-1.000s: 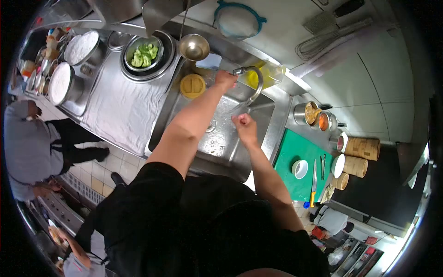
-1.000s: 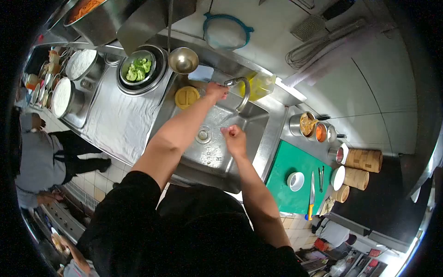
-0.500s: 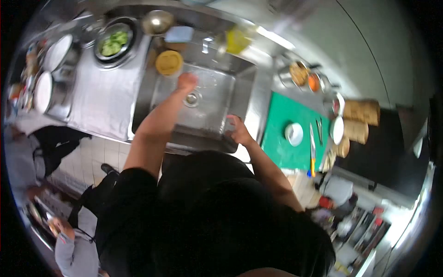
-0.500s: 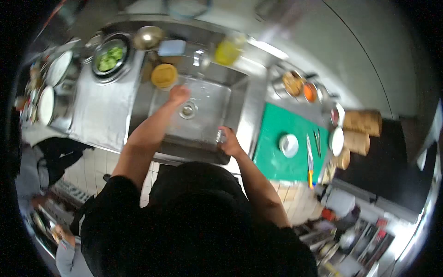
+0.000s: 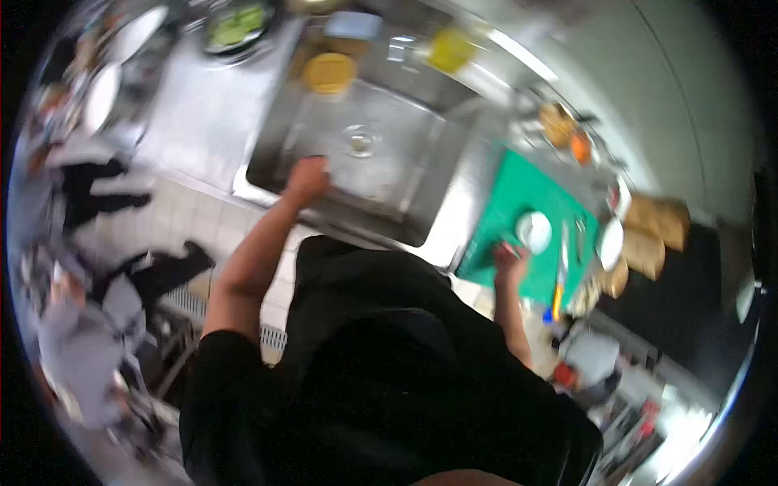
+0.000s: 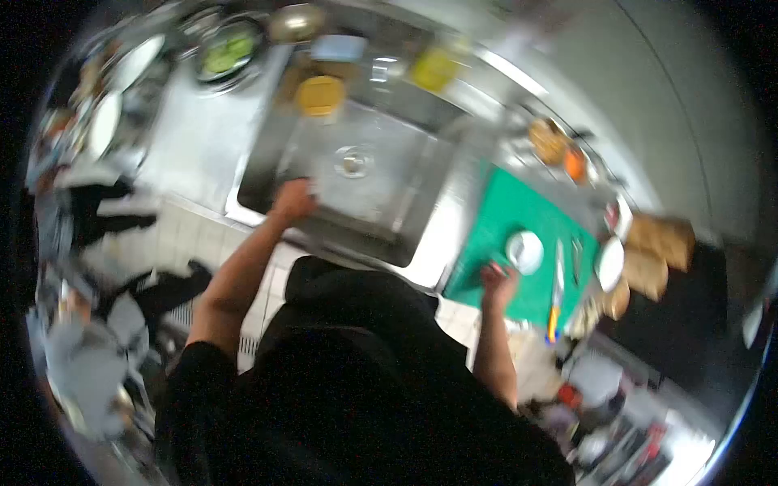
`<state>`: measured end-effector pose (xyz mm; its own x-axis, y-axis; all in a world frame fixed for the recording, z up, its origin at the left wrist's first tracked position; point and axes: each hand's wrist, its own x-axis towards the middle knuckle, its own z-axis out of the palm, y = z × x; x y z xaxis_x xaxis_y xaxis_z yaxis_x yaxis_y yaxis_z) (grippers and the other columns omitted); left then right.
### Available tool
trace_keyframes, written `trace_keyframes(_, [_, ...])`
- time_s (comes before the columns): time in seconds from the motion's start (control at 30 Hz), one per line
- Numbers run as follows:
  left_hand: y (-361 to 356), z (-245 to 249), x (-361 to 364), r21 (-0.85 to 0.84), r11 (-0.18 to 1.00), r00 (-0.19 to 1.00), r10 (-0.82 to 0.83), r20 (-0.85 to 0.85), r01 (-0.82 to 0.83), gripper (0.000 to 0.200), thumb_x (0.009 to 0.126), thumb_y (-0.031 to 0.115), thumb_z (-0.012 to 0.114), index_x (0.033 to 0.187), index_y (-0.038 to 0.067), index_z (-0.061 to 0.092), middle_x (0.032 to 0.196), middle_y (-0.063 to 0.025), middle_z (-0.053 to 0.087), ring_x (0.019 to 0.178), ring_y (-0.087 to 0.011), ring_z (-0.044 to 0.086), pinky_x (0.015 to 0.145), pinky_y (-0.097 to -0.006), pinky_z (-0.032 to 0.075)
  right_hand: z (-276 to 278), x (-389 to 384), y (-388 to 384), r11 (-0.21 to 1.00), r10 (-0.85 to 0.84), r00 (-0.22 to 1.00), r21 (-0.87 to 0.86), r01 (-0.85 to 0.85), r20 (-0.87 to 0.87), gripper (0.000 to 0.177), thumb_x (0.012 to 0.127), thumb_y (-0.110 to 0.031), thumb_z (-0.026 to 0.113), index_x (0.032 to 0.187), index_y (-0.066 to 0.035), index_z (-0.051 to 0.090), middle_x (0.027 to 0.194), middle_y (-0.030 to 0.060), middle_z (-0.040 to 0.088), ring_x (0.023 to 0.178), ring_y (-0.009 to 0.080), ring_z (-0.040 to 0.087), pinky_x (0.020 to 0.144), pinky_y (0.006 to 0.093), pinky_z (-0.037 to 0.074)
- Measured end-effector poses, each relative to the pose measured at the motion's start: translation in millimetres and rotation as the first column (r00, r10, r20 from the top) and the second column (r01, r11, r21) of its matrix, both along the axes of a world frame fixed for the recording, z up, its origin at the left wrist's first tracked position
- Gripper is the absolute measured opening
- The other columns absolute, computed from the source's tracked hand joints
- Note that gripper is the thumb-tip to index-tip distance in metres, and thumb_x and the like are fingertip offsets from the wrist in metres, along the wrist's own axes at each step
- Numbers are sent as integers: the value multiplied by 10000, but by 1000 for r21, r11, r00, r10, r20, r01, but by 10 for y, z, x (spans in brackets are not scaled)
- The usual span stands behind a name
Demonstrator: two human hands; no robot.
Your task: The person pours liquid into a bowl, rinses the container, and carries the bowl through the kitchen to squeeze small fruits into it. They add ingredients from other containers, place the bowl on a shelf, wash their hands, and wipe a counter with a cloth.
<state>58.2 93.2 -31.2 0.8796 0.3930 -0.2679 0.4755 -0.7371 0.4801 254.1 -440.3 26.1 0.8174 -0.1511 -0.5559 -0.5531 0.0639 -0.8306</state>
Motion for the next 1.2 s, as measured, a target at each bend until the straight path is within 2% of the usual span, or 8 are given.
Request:
trace_keyframes(0.03, [-78,246,10,-87,980,977,168,-131,-180,266,756,176,656,959,4,660,985,-250,660,992,-426,630,908,-484,511,159,59,25,981,-144,989,132,145,-17,557,975,-526,445,1304,-77,444,1059,203,668,841,322,642,811,460,538])
trace_keyframes(0.1, [-202,411,-105,280,960,999,40,-25,-31,400,760,181,673,1127,20,656,1332,-256,523,1171,-388,563,984,-460,481,-47,432,-412,935,-42,974,335,117,-222,639,973,-542,446,1391,-63,373,1079,206,649,993,315,634,908,432,530])
trace_keyframes(0.33, [-297,728,-226,-255,900,895,404,191,-353,487,696,53,662,1183,36,644,1465,-282,402,1160,-410,585,1013,-438,476,-118,615,-419,998,44,999,36,-44,7,384,1003,-296,478,1273,-31,415,1050,203,619,945,290,637,835,432,572])
trace_keyframes(0.57, [-307,924,-482,-6,974,936,219,274,-226,469,758,54,640,1226,46,616,1465,-276,406,1165,-398,581,1010,-445,470,481,510,514,973,213,961,-132,-191,177,309,973,-196,485,1232,-39,421,873,125,637,697,207,624,638,352,566])
trace_keyframes(0.7, [8,1082,-797,-279,920,877,360,317,-276,456,770,74,675,1220,37,614,1460,-281,413,1162,-392,589,989,-456,481,836,214,1509,893,445,876,-160,-420,186,353,923,-178,519,1247,-60,443,885,105,622,698,178,617,618,319,531])
trace_keyframes(0.93, [903,1177,-2465,-245,856,680,512,525,-455,336,845,181,687,1155,57,656,1379,-221,526,1094,-369,630,939,-414,516,1185,-1184,3620,526,850,506,-297,-797,148,322,858,-73,459,1176,-25,466,843,132,640,493,191,622,435,299,547])
trace_keyframes(1.0, [1180,1282,-3179,-486,734,604,673,427,-474,299,836,202,710,1099,63,688,1272,-207,609,1007,-312,680,852,-387,549,1241,-1669,4195,408,913,392,-253,-877,113,338,842,-37,453,1179,-16,475,886,138,645,498,204,628,429,299,541])
trace_keyframes(1.2, [1729,607,-5405,-432,466,451,881,145,-772,253,790,79,728,1040,43,709,996,-134,719,832,-223,713,748,-346,570,1341,-2987,5853,6,996,-11,-192,-981,92,355,821,18,438,1174,14,470,909,146,658,563,206,654,455,303,562])
